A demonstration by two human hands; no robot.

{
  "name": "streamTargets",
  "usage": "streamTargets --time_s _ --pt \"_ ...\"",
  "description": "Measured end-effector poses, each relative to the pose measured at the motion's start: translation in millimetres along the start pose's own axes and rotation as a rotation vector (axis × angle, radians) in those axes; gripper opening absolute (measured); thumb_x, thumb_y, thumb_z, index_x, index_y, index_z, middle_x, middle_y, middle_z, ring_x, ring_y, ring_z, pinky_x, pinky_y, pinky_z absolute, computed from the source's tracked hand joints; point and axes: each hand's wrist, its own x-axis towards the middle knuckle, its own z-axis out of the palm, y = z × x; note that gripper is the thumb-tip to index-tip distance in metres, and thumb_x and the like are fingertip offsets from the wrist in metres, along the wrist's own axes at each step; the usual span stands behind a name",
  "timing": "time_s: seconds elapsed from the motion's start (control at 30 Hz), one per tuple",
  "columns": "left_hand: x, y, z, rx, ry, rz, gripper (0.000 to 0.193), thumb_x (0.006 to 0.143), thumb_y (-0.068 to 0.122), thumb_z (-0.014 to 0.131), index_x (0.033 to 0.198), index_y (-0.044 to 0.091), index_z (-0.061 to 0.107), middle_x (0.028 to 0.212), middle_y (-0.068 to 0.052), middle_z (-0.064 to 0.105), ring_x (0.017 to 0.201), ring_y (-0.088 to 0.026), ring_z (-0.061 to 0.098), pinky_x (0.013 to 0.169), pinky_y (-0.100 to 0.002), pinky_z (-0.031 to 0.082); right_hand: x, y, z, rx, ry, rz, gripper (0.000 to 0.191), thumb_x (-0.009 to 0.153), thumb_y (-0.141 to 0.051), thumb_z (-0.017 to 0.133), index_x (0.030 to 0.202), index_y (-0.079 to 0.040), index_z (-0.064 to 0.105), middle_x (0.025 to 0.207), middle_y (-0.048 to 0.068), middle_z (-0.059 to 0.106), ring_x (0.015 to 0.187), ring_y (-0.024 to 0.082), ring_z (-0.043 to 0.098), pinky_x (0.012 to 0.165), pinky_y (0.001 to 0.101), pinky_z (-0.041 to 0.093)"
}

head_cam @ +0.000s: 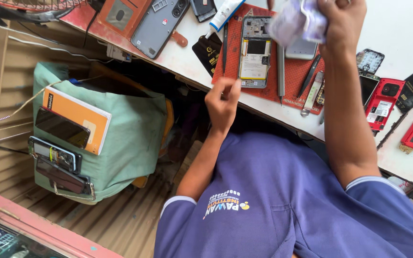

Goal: The person removes a back cover from a smartphone, cleans the edges with a brush, applies adhesive around the perimeter, and reattaches the back cover to the phone body.

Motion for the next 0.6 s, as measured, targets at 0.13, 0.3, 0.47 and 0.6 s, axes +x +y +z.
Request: streamTargets --time_s 0.13,0.3,0.47,0.6 --pt "49 20 36 0.056 -0.092 0.317 0.028 0.100 0.021 0.079 0.118 0.004 0.067 0.110 -0.009 0.067 0.096 -0.018 0.067 0.079 -0.031 0.056 -52 -25 15 -0.001 -0.008 0.095 0.024 0.104 0.011 0.067 0.121 0.000 0.055 0.111 0.015 0.076 0.098 0.019 0.076 0.090 0.0300 0.065" --pt "72 12 82 -0.055 -0.391 -0.095 0.024 0.094 0.019 0.076 0.115 0.006 0.074 0.090 0.000 0.077 0.079 -0.009 0.073 0.068 -0.024 0.060 -85 -28 14 0.064 -0.027 0.107 0.022 0.105 0.007 0.071 0.121 0.000 0.058 0.117 0.016 0.075 0.105 0.018 0.075 0.093 0.0272 0.063" --pt "66 -10 96 -0.352 -0.333 -0.147 0.021 0.093 0.016 0.083 0.100 0.002 0.070 0.084 -0.003 0.074 0.073 -0.007 0.066 0.064 -0.023 0.053 -92 -10 -9 -0.046 0.084 0.016 0.017 0.106 0.009 0.072 0.118 0.002 0.063 0.113 0.013 0.074 0.098 0.013 0.072 0.094 0.0278 0.062" --pt "68 -16 89 -0.366 -0.289 -0.135 0.020 0.093 0.021 0.080 0.102 0.004 0.073 0.087 -0.001 0.075 0.076 -0.006 0.067 0.067 -0.022 0.056 -92 -14 -30 0.048 0.180 -0.045 0.008 0.108 0.006 0.069 0.112 0.002 0.064 0.104 0.014 0.075 0.090 0.017 0.074 0.087 0.0321 0.065"
